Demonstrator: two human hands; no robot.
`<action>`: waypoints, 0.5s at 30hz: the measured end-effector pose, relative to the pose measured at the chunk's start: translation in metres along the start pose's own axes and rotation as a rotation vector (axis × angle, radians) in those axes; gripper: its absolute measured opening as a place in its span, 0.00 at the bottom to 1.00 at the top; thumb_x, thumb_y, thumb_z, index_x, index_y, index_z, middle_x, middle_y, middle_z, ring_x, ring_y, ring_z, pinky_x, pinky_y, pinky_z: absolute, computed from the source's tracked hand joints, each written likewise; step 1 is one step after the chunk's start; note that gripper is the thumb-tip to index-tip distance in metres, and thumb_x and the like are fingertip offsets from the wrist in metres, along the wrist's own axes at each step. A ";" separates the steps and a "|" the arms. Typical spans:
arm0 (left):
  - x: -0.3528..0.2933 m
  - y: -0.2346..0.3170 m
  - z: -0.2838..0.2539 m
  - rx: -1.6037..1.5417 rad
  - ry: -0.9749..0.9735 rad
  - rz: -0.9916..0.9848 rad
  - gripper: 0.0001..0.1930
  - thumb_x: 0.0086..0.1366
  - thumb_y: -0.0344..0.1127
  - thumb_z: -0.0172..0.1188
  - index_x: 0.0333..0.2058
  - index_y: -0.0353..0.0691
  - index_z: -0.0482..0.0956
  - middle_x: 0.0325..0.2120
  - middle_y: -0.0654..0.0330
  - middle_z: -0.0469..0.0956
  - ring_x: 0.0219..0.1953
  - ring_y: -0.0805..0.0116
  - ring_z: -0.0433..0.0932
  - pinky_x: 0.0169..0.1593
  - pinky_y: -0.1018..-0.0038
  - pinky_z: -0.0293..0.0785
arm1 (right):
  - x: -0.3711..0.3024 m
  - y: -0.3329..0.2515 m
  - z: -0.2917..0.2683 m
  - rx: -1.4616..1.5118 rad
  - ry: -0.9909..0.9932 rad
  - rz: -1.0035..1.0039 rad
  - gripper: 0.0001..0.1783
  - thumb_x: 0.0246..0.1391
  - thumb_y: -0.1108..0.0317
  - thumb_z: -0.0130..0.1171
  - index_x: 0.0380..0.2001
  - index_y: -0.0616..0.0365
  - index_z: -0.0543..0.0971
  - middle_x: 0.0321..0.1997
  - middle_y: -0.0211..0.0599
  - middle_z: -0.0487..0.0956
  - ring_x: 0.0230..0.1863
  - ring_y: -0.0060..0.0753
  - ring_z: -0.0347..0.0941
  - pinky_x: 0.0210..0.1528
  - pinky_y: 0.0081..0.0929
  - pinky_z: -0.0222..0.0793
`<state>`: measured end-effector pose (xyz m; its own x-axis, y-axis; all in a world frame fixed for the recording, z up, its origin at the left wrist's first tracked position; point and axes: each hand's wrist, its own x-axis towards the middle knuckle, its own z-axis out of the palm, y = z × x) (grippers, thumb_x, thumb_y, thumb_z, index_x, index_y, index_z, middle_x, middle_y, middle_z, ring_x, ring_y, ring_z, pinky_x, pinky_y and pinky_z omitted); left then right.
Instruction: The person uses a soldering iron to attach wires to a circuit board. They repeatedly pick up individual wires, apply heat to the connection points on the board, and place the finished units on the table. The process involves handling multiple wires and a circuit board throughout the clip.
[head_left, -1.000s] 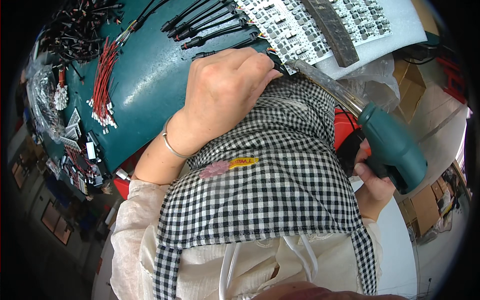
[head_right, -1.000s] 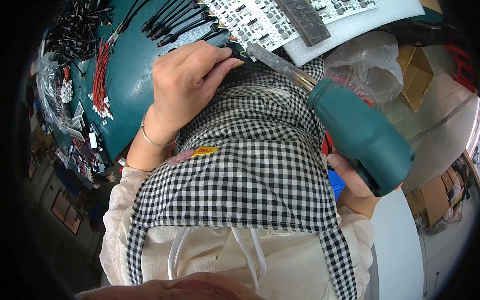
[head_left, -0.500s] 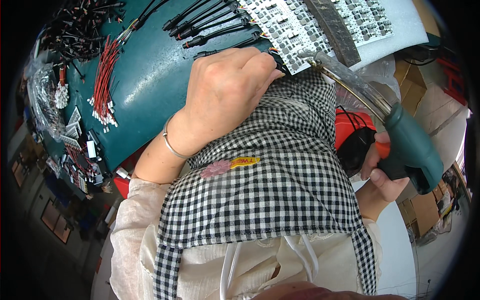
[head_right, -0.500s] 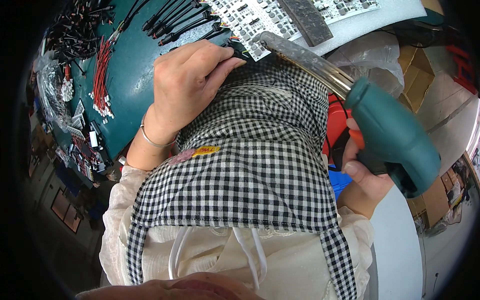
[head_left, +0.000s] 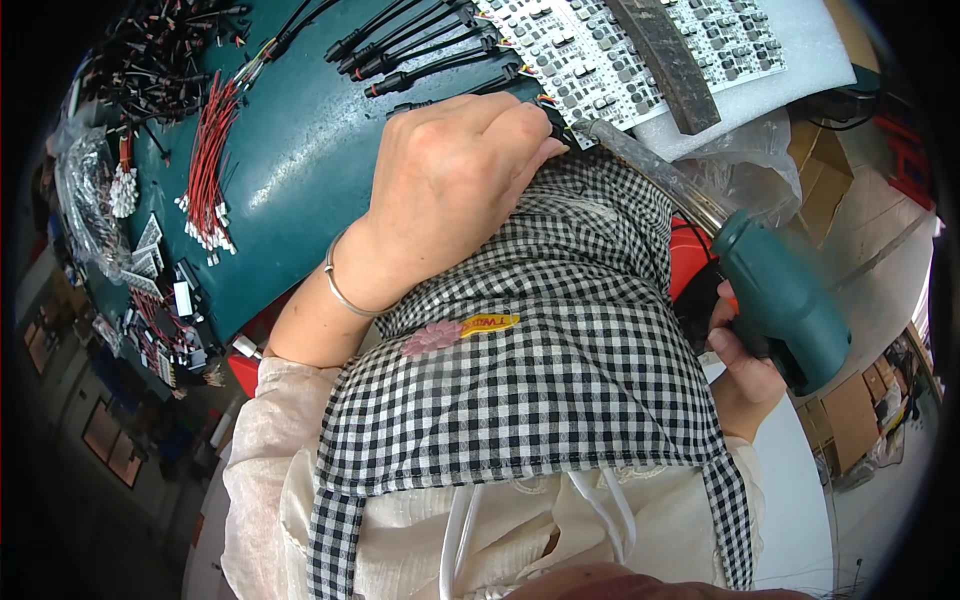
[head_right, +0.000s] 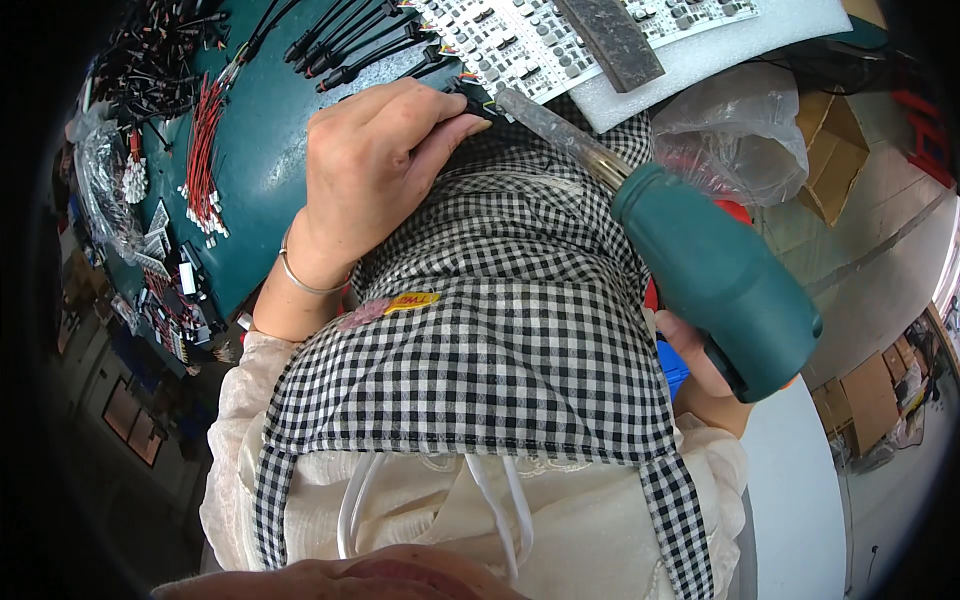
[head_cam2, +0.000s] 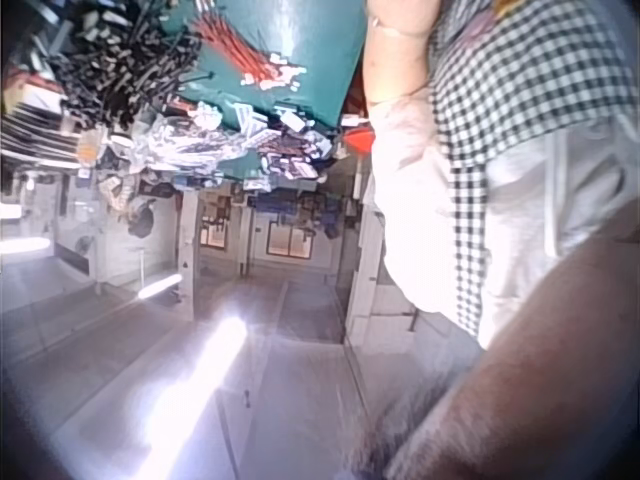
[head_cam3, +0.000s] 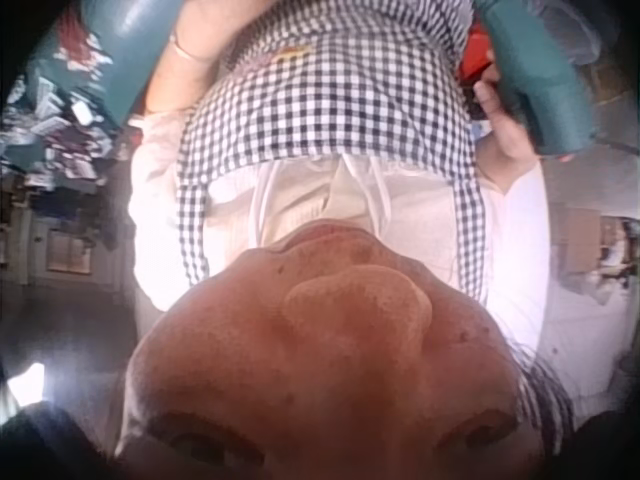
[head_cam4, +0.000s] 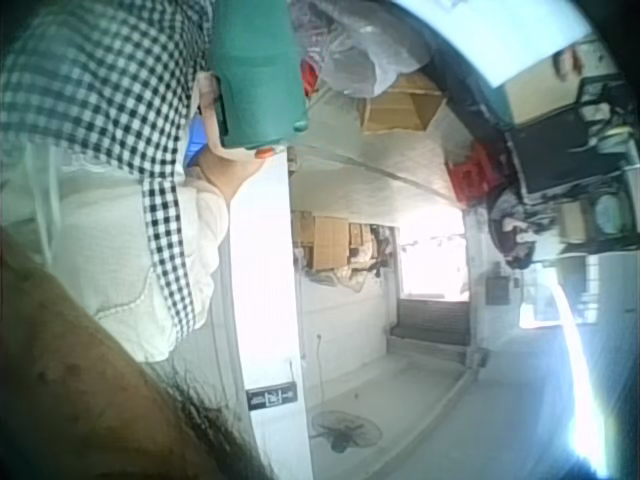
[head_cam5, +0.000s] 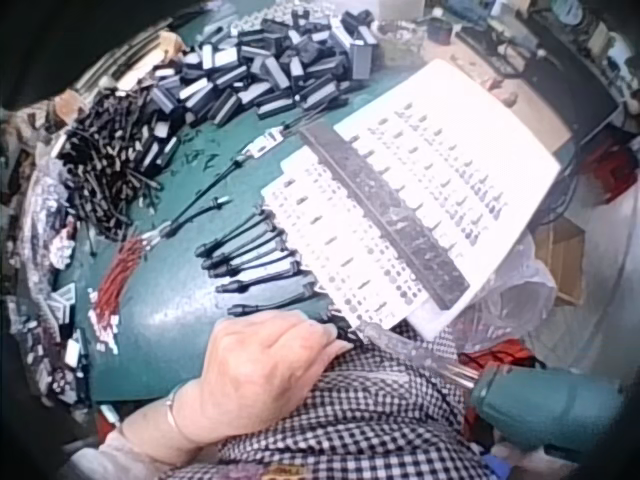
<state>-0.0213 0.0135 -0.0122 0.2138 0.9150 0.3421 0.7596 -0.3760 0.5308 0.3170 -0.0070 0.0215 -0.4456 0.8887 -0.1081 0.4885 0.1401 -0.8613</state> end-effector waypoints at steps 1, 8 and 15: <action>0.000 0.000 0.000 0.000 -0.004 0.001 0.10 0.46 0.29 0.71 0.25 0.37 0.78 0.18 0.60 0.76 0.17 0.67 0.74 0.20 0.75 0.69 | 0.001 -0.003 0.003 0.041 0.017 0.030 0.27 0.34 0.76 0.66 0.43 0.70 0.74 0.27 0.40 0.75 0.18 0.26 0.67 0.24 0.21 0.61; 0.001 0.001 -0.002 -0.003 -0.005 0.001 0.10 0.46 0.30 0.71 0.26 0.37 0.78 0.19 0.60 0.76 0.17 0.66 0.74 0.20 0.75 0.69 | 0.006 0.011 0.001 0.173 0.016 -0.154 0.28 0.35 0.75 0.67 0.44 0.73 0.73 0.29 0.41 0.76 0.16 0.27 0.67 0.20 0.20 0.62; 0.003 0.000 -0.002 0.004 -0.009 0.010 0.10 0.46 0.30 0.71 0.26 0.37 0.78 0.20 0.59 0.78 0.18 0.66 0.75 0.21 0.74 0.70 | 0.032 -0.029 0.005 0.751 0.124 0.132 0.36 0.32 0.71 0.69 0.47 0.81 0.70 0.26 0.45 0.77 0.14 0.24 0.66 0.16 0.17 0.62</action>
<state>-0.0217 0.0156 -0.0096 0.2269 0.9126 0.3402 0.7596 -0.3844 0.5247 0.2846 0.0152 0.0404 -0.3104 0.9259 -0.2152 -0.1277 -0.2649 -0.9558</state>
